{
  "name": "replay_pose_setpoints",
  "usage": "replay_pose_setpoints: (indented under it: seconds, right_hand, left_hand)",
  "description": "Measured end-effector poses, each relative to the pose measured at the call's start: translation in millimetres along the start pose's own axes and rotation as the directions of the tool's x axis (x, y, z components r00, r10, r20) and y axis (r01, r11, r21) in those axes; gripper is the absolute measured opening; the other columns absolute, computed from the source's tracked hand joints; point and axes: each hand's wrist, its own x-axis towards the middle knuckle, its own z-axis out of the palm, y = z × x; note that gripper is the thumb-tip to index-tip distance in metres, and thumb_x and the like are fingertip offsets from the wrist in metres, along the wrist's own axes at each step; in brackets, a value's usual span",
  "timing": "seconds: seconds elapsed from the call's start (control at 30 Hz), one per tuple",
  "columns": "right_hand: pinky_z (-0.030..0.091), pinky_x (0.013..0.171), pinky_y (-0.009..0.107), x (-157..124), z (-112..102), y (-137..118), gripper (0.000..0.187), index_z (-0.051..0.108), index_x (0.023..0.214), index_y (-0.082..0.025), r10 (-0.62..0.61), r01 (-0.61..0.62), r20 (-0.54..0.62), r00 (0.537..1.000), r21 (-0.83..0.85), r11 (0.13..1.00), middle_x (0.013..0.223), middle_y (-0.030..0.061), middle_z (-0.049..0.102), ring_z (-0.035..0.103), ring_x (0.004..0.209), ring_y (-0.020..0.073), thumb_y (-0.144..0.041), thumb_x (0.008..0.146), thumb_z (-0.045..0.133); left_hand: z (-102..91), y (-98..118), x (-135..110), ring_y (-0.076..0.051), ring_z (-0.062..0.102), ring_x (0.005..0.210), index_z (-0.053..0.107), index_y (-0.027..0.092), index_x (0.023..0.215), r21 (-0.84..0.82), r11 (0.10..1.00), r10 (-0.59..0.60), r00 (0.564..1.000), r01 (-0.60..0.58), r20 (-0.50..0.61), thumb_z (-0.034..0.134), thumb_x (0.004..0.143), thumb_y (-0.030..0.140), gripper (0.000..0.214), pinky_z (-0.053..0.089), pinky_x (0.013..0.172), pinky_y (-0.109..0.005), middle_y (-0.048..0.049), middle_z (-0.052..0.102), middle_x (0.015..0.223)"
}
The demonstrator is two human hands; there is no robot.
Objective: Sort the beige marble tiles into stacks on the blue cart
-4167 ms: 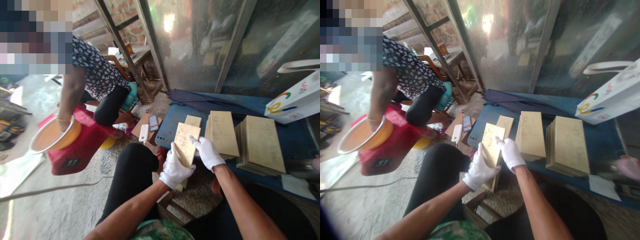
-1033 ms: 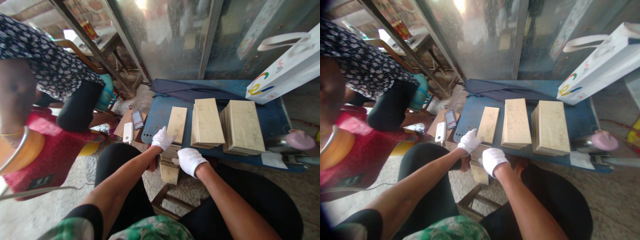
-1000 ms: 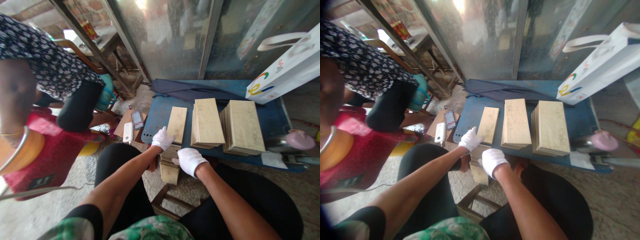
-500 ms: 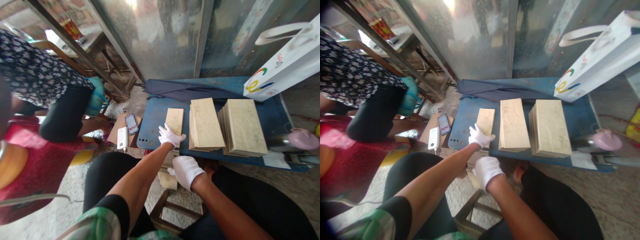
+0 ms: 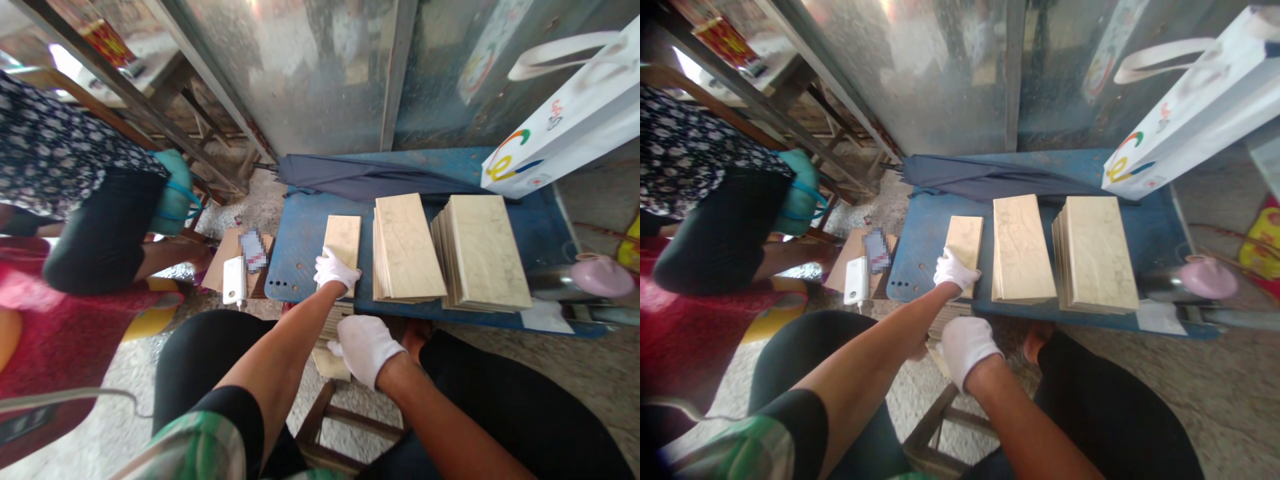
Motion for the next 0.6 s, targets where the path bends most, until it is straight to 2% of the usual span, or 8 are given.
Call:
replay_pose_setpoints:
  seconds: [0.13,0.27,0.47,0.6]
  right_hand:
    - [0.057,0.074,0.042,0.3,-1.5,0.3,0.031,0.072,0.104,-0.008,-0.004,0.004,0.012,1.0,-0.021,1.0,0.105,0.0232,0.07,0.069,0.098,0.0336,-0.027,0.095,0.05]
    - [0.057,0.077,0.042,0.2,-4.5,-0.4,0.032,0.071,0.107,-0.007,0.028,-0.028,0.03,0.999,0.011,1.0,0.106,0.0235,0.069,0.069,0.099,0.0335,-0.03,0.094,0.053]
    - [0.057,0.074,0.042,0.4,-4.7,0.7,0.036,0.07,0.103,-0.004,0.097,-0.097,0.004,0.995,0.031,0.995,0.098,0.0254,0.07,0.07,0.093,0.0349,-0.035,0.092,0.056]
    - [0.056,0.071,0.041,3.2,0.3,6.8,0.04,0.069,0.104,-0.005,0.094,-0.094,-0.035,0.995,0.007,0.996,0.097,0.0233,0.07,0.071,0.09,0.0348,-0.04,0.092,0.055]
  left_hand:
    - [-2.2,2.3,0.5,-0.039,0.052,0.121,0.016,0.017,0.15,-0.013,1.0,-0.01,1.0,0.01,0.006,0.08,0.05,0.058,0.125,0.047,0.096,-0.048,-0.0239,0.045,0.131]
    - [-3.6,1.4,2.1,-0.039,0.056,0.118,0.017,0.018,0.15,-0.013,1.0,-0.012,1.0,0.012,0.002,0.081,0.049,0.057,0.126,0.048,0.095,-0.047,-0.0235,0.047,0.13]
    - [-19.5,-2.3,3.4,-0.038,0.057,0.12,0.012,0.011,0.15,-0.121,0.993,0.011,0.996,0.0,0.091,0.082,0.046,0.058,0.134,0.048,0.096,-0.042,-0.0261,0.047,0.135]
    - [-34.1,-8.5,4.0,-0.032,0.06,0.116,0.026,0.009,0.143,-0.24,0.971,0.027,0.991,0.005,0.128,0.081,0.053,0.059,0.117,0.05,0.09,-0.035,-0.0255,0.054,0.132]
